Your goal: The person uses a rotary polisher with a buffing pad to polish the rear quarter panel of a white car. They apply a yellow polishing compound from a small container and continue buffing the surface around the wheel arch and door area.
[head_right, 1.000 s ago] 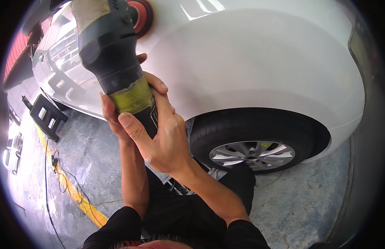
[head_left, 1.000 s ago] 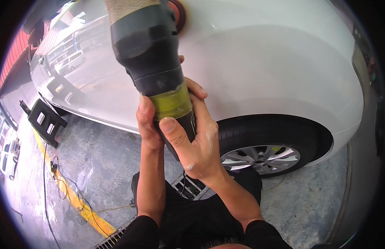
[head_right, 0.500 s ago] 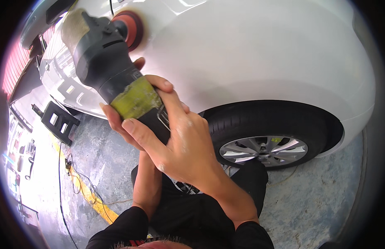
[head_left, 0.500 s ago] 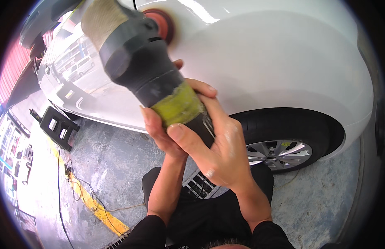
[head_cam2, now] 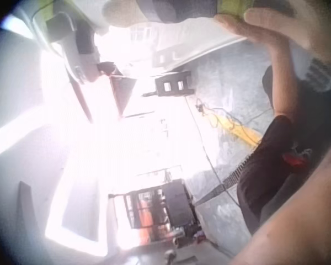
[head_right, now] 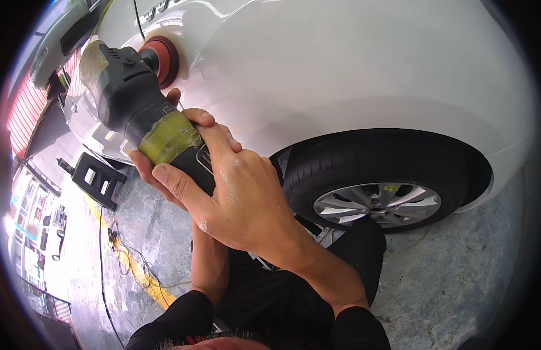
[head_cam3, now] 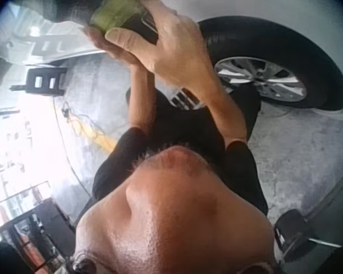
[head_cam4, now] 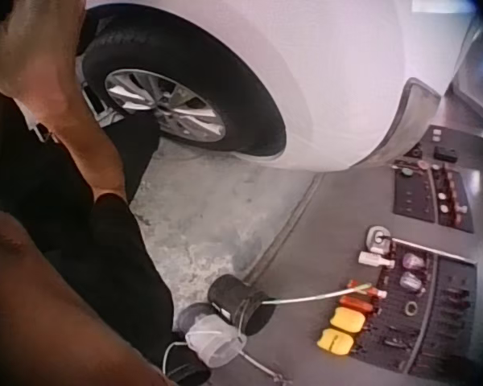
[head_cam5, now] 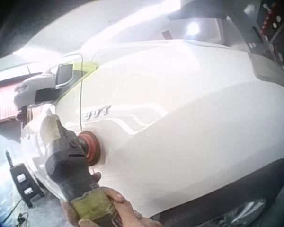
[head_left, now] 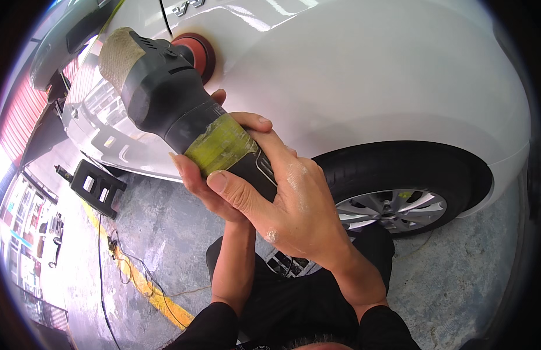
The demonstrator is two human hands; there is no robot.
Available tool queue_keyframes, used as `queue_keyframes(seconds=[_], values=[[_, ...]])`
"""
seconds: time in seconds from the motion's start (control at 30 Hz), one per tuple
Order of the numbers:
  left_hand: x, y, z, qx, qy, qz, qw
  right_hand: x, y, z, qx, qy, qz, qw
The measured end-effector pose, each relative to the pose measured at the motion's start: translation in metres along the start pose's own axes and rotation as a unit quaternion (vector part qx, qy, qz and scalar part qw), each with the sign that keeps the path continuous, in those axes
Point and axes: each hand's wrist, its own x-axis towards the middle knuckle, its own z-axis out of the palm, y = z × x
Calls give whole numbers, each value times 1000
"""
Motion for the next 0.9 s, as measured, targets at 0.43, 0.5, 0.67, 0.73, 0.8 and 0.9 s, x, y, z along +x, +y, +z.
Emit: queue_keyframes(seconds=[0.43,0.5,0.67,0.73,0.8,0.9], values=[[16,9,83,37,-126,-218,967,-47,-13,-15,223,192,-108,949],[11,3,72,12,-108,-192,975,-42,-17,-9,258,167,-95,947],[9,15,40,102,-95,-141,980,-31,-4,1,185,110,-78,973],[9,13,25,68,-84,-115,987,-24,7,11,153,90,-69,982],[9,11,10,5,-83,-70,994,-15,14,21,121,75,-67,988],[12,18,-2,32,-27,-29,999,-2,18,30,50,52,-65,995]])
